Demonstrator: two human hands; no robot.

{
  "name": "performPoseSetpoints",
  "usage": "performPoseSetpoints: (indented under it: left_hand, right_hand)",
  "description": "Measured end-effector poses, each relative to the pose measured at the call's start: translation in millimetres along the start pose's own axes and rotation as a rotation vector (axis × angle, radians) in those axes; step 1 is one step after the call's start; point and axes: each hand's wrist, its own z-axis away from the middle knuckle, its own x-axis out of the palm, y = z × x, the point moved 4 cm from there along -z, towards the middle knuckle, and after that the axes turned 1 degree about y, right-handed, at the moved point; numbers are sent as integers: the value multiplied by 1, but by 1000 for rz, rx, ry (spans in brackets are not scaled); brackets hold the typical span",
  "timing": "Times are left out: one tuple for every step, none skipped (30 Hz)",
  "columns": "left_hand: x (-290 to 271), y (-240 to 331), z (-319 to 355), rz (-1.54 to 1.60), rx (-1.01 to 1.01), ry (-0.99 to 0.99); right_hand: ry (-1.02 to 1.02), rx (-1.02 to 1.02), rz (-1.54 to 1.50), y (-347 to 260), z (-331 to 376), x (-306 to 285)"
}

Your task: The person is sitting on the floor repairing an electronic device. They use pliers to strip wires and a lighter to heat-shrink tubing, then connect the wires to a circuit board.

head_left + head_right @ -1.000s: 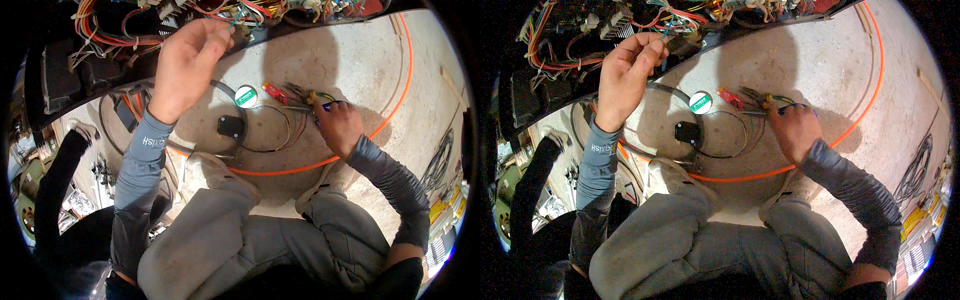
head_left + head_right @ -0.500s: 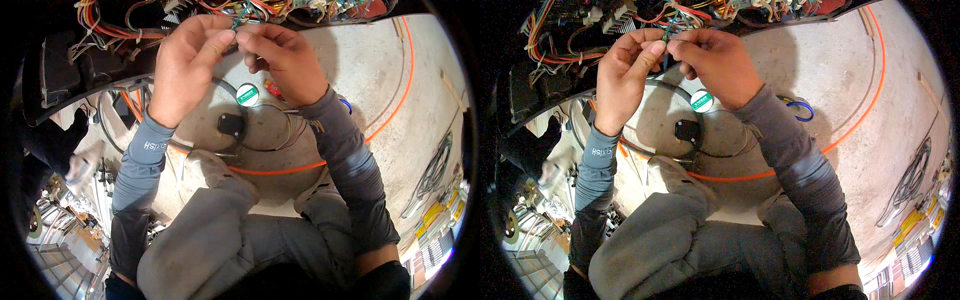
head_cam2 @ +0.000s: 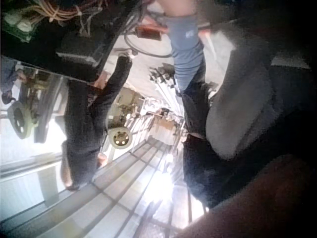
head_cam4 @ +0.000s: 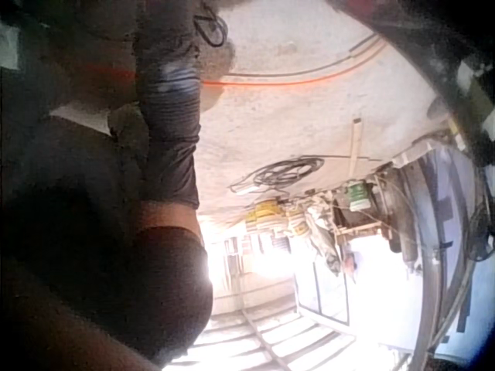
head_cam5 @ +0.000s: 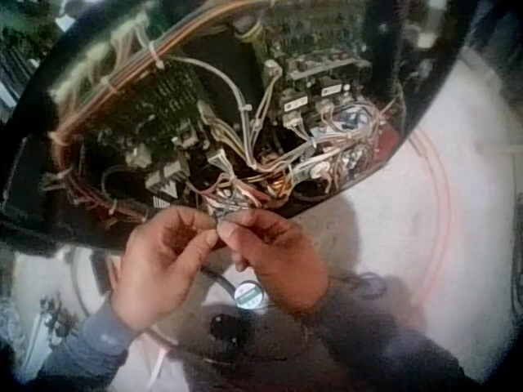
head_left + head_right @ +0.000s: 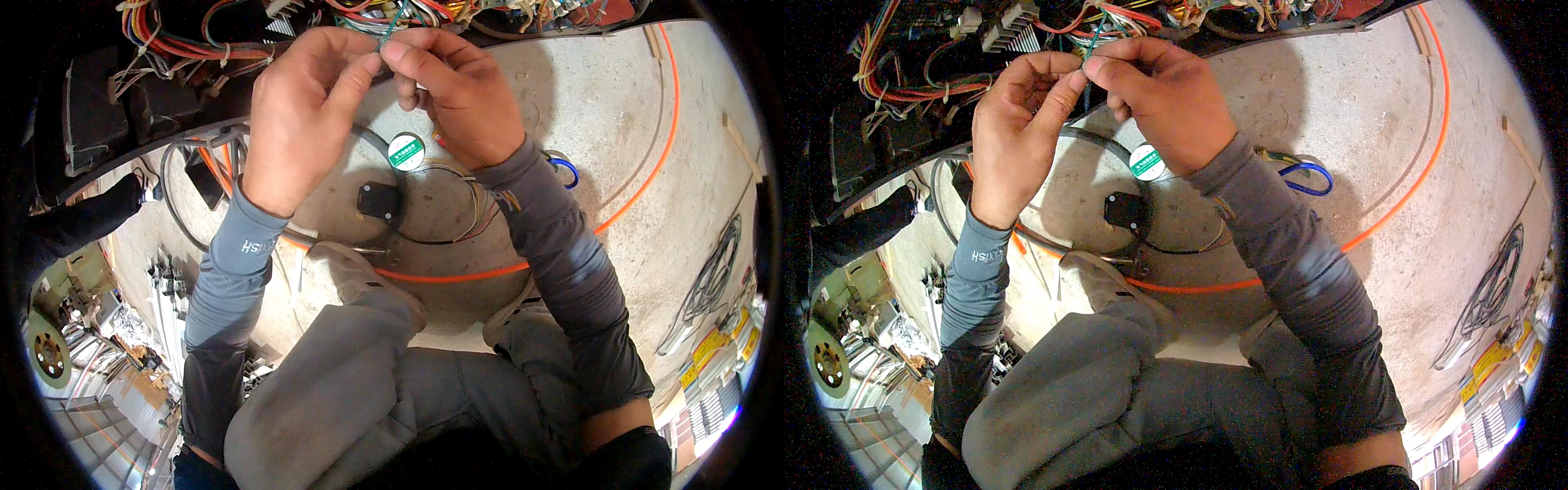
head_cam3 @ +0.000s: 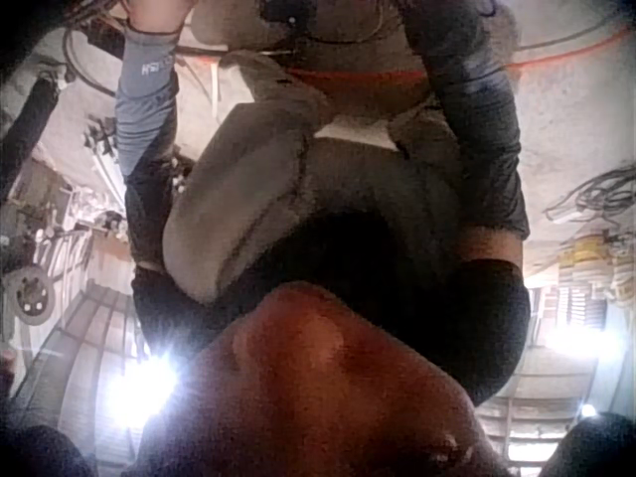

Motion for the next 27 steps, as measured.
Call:
performPoseSetpoints:
  left_hand:
    - [0, 1, 0, -1, 9, -1]
    - [0, 2, 0, -15, 12, 0]
    - [0, 5, 0, -29, 15, 0]
    - [-1, 6, 0, -44, 17, 2]
    - [-1, 5, 0, -22, 44, 41]
    - [1, 3, -1, 1, 71, 79]
    - [1, 1, -1, 24, 96, 118]
    - [1, 0, -1, 15, 100, 116]
    - [1, 0, 0, 7, 103, 114]
    - [1, 1, -1, -1, 110, 111]
    - [2, 3, -1, -21, 101, 75]
    - [1, 5, 1, -41, 93, 40]
    - [1, 7, 2, -64, 82, 7]
    - [1, 8, 2, -76, 101, 7]
    - [1, 8, 2, -87, 119, 8]
    - [1, 9, 2, -97, 138, 8]
    - [1, 8, 1, -77, 168, 49]
    - [2, 5, 1, -57, 197, 89]
    - [2, 4, 0, -37, 226, 128]
    - [2, 3, 0, -20, 217, 130]
    - [2, 2, 1, -3, 208, 131]
    - [2, 2, 1, 14, 199, 133]
    - [2, 2, 1, 14, 191, 126]
    - [1, 3, 1, 15, 182, 120]
    - [0, 4, 0, 17, 175, 112]
    - [-1, 5, -1, 5, 145, 69]
    - [-3, 7, -2, -7, 115, 26]
  right_hand:
    - [4, 4, -33, 1, 0, 1]
    - [10, 0, -49, 1, 1, 2]
    - [17, -4, -65, 1, 2, 3]
    - [22, -9, -82, 1, 2, 3]
    - [15, -7, -86, 1, 2, 4]
    - [8, -6, -90, 0, 2, 4]
    - [2, -3, -93, 1, 2, 4]
    - [11, 7, -97, 1, 2, 4]
    - [21, 17, -100, 1, 3, 5]
    - [32, 24, -103, 0, 3, 5]
    - [36, 18, -104, 0, 3, 4]
    - [40, 13, -106, 1, 2, 3]
    - [40, 9, -110, 2, 2, 3]
    - [54, 9, -119, 2, 2, 4]
    - [67, 9, -128, 1, 2, 5]
    - [81, 9, -136, 1, 2, 6]
    - [97, 1, -155, 2, 2, 8]
    - [112, -7, -174, 2, 2, 10]
    - [129, -16, -193, 3, 2, 10]
    - [135, -18, -202, 4, 1, 11]
    - [140, -21, -211, 5, 0, 12]
    - [146, -24, -221, 5, 0, 13]
    - [134, -30, -198, 4, -1, 13]
    - [123, -36, -176, 3, -2, 12]
    - [113, -42, -153, 2, -3, 10]
    - [109, -69, -90, 0, -4, 8]
    - [105, -96, -26, -1, -5, 5]
